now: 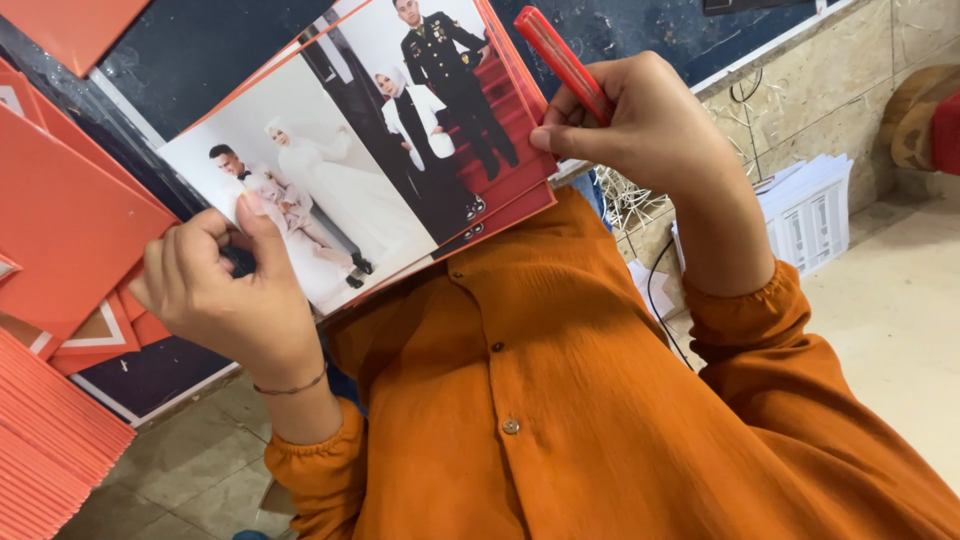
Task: Flipping through and organizing a stack of printed wedding invitations for assembly or inspection.
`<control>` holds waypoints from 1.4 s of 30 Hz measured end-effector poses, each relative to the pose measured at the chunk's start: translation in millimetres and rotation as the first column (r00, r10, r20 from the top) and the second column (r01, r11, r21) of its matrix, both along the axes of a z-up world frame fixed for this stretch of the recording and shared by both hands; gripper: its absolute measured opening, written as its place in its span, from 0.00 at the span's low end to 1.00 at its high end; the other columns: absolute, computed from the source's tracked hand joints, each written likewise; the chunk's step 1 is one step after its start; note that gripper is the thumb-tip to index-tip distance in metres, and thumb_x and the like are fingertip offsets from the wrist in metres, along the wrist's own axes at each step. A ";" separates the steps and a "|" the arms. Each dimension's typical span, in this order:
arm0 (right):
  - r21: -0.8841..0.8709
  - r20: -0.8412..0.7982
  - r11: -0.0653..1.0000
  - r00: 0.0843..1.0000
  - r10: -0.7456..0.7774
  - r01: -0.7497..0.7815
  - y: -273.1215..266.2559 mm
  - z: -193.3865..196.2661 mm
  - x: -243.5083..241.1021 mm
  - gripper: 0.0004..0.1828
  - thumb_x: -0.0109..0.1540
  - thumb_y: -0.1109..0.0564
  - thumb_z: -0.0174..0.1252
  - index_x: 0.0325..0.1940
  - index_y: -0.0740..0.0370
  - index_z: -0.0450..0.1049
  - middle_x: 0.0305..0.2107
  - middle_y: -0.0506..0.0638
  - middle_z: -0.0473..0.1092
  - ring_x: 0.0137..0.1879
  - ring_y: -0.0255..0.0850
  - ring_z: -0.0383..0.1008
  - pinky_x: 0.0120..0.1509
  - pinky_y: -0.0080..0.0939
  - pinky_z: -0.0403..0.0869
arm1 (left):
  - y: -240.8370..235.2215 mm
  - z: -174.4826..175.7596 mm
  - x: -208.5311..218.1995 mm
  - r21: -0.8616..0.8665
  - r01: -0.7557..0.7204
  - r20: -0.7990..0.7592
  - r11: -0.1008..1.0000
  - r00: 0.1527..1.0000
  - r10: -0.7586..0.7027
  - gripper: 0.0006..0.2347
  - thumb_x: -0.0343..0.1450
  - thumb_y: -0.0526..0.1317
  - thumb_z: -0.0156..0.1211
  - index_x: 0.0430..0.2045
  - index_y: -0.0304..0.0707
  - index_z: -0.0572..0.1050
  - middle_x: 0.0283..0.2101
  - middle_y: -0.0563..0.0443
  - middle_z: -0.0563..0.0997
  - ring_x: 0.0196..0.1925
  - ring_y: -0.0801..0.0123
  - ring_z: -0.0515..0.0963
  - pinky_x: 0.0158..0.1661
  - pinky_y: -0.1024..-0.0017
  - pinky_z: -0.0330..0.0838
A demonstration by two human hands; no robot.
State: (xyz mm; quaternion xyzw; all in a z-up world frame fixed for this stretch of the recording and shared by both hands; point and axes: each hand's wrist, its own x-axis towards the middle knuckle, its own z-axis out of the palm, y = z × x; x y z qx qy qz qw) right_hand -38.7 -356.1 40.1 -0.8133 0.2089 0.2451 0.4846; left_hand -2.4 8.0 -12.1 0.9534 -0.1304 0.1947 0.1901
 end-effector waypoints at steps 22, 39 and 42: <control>-0.730 0.320 0.584 0.577 0.751 -0.356 47.2 43.3 -6.4 0.24 0.75 0.72 0.64 0.69 0.52 0.90 0.71 0.50 0.77 0.42 0.43 0.77 0.36 0.46 0.71 | 31.3 21.3 27.8 0.019 0.218 -0.010 0.976 0.976 -0.217 0.19 0.87 0.45 0.64 0.27 0.36 0.72 0.28 0.46 0.76 0.37 0.52 0.73 0.41 0.57 0.57; -0.838 0.226 0.419 0.475 0.850 -0.350 47.3 40.2 -9.3 0.33 0.76 0.34 0.71 0.69 0.65 0.93 0.67 0.54 0.80 0.46 0.39 0.83 0.38 0.38 0.74 | 28.7 2.5 37.9 -0.075 0.144 0.015 0.987 0.990 -0.143 0.20 0.85 0.50 0.60 0.24 0.45 0.65 0.22 0.59 0.67 0.34 0.63 0.67 0.37 0.63 0.55; -0.832 0.246 0.456 0.527 0.814 -0.316 52.9 30.9 -14.3 0.31 0.83 0.40 0.51 0.72 0.63 0.89 0.67 0.56 0.78 0.57 0.48 0.88 0.35 0.42 0.76 | 31.4 4.6 43.7 0.169 0.141 0.213 0.976 0.961 -0.176 0.17 0.87 0.47 0.53 0.27 0.45 0.72 0.27 0.61 0.74 0.35 0.67 0.65 0.38 0.68 0.54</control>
